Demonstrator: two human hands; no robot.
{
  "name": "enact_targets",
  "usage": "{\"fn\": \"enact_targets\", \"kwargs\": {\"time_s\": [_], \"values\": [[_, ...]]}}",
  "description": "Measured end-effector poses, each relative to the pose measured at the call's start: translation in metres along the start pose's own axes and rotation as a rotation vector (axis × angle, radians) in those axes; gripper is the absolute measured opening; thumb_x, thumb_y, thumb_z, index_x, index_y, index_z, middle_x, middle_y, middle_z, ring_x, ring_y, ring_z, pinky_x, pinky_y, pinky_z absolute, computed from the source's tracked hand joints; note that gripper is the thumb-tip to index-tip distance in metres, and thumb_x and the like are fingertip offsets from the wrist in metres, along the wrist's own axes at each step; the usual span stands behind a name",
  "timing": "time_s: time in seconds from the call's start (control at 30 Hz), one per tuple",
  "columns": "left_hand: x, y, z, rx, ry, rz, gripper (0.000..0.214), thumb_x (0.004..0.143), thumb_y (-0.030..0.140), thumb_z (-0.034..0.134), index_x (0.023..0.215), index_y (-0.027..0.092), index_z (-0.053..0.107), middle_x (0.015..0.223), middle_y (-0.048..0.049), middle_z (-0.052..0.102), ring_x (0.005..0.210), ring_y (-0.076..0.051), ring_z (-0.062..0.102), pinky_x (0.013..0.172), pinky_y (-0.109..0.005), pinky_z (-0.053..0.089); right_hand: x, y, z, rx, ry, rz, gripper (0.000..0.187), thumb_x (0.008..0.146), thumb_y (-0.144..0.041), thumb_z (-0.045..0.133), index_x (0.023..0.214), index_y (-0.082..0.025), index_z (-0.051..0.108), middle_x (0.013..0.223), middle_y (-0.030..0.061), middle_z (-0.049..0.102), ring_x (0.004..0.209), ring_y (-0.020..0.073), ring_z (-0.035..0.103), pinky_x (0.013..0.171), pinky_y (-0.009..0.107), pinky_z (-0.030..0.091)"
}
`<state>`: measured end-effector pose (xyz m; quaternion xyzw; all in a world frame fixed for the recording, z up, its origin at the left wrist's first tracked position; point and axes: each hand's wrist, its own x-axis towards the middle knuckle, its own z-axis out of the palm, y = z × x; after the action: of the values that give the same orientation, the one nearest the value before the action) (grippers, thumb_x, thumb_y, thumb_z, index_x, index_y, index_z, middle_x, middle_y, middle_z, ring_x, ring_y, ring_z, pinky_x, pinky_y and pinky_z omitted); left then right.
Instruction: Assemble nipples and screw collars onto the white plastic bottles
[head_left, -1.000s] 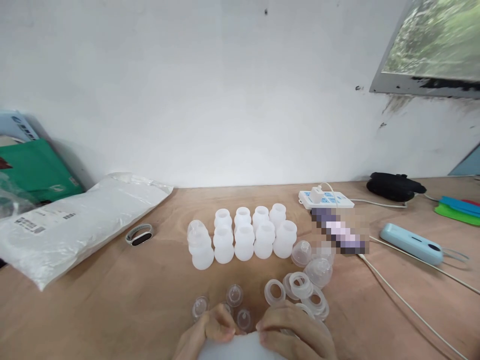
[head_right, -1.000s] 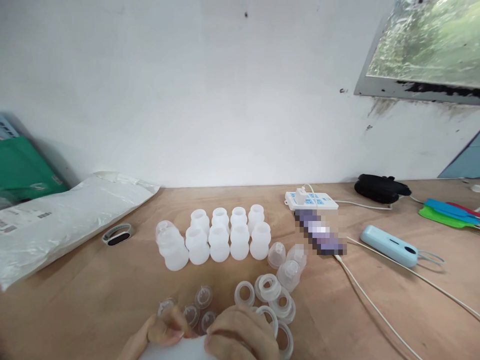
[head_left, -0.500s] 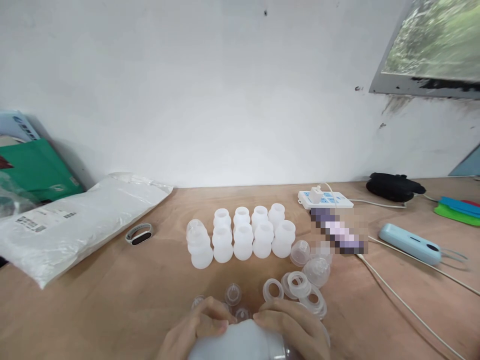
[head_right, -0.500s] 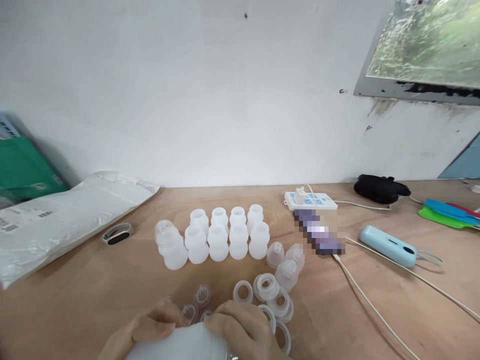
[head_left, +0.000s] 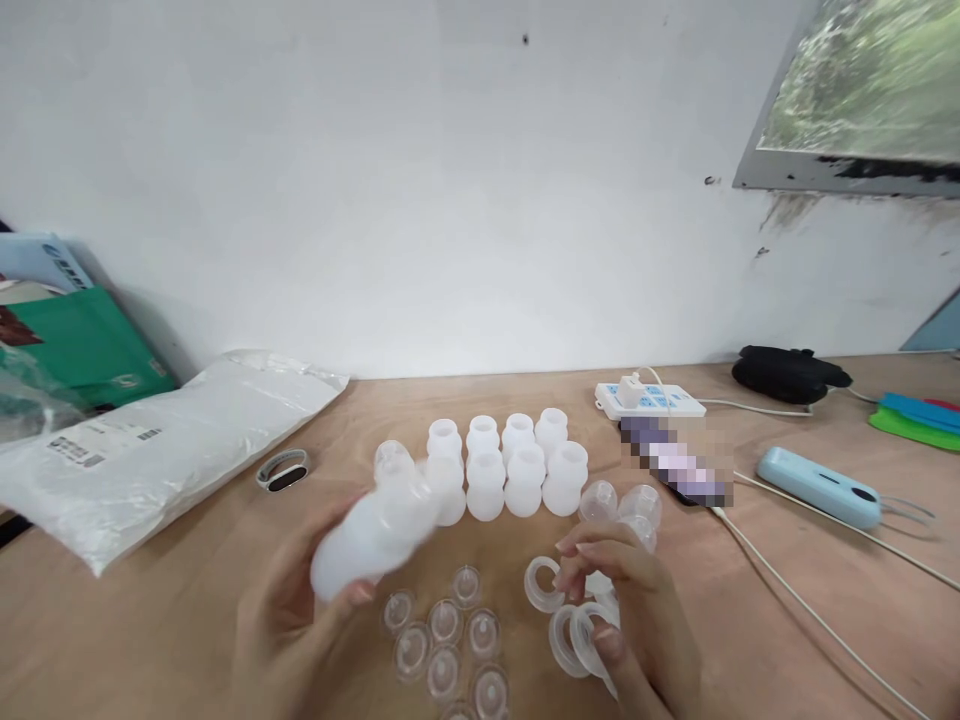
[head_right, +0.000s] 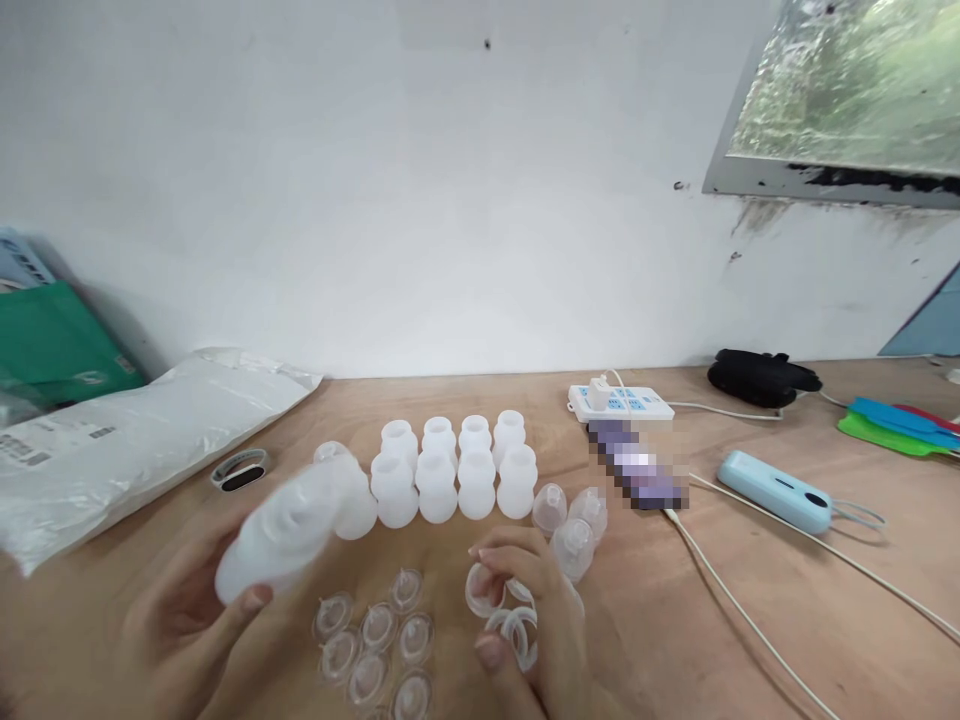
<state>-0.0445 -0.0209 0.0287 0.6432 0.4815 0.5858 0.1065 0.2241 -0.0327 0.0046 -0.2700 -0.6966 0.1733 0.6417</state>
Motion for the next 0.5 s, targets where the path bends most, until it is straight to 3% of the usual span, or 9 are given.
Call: {"fn": "enact_targets", "kwargs": {"time_s": [0.17,0.3,0.4,0.5], "values": [[0.004,-0.009,0.009,-0.114,-0.097,-0.239,0.042,0.083,0.051,0.076,0.114,0.023,0.070,0.101,-0.0046,0.081,0.095,-0.031,0.076,0.078,-0.036,0.065,-0.002,-0.004,-0.004,0.006,-0.004,0.033,0.030,0.104,-0.038,0.045,0.129,-0.025,0.053,0.110,0.0094,0.058,0.079,0.0179,0.059,0.064,0.032,0.052],[0.002,-0.013,0.014,-0.150,-0.021,-0.392,0.050,0.074,0.052,0.082,0.114,0.025,0.068,0.109,-0.0046,0.078,0.103,-0.032,0.073,0.084,-0.037,0.064,-0.001,-0.002,-0.008,-0.010,-0.038,0.000,0.030,0.105,-0.035,0.043,0.132,-0.024,0.051,0.108,0.0096,0.057,0.084,0.0190,0.059,0.065,0.032,0.052],[0.003,-0.021,0.013,-0.074,0.016,-0.442,0.053,0.068,0.054,0.083,0.109,0.024,0.068,0.106,-0.0049,0.077,0.106,-0.033,0.070,0.086,-0.038,0.061,-0.001,-0.001,-0.009,-0.026,-0.034,0.002,0.029,0.105,-0.034,0.043,0.132,-0.024,0.051,0.109,0.0101,0.058,0.085,0.0200,0.059,0.066,0.033,0.052],[0.005,-0.026,0.013,0.073,-0.013,-0.436,0.049,0.064,0.053,0.082,0.100,0.022,0.069,0.092,-0.0033,0.075,0.088,-0.030,0.070,0.074,-0.036,0.059,-0.002,-0.002,-0.009,-0.030,-0.046,0.006,0.028,0.104,-0.033,0.044,0.130,-0.024,0.052,0.107,0.0095,0.059,0.085,0.0205,0.059,0.065,0.034,0.052]]}}
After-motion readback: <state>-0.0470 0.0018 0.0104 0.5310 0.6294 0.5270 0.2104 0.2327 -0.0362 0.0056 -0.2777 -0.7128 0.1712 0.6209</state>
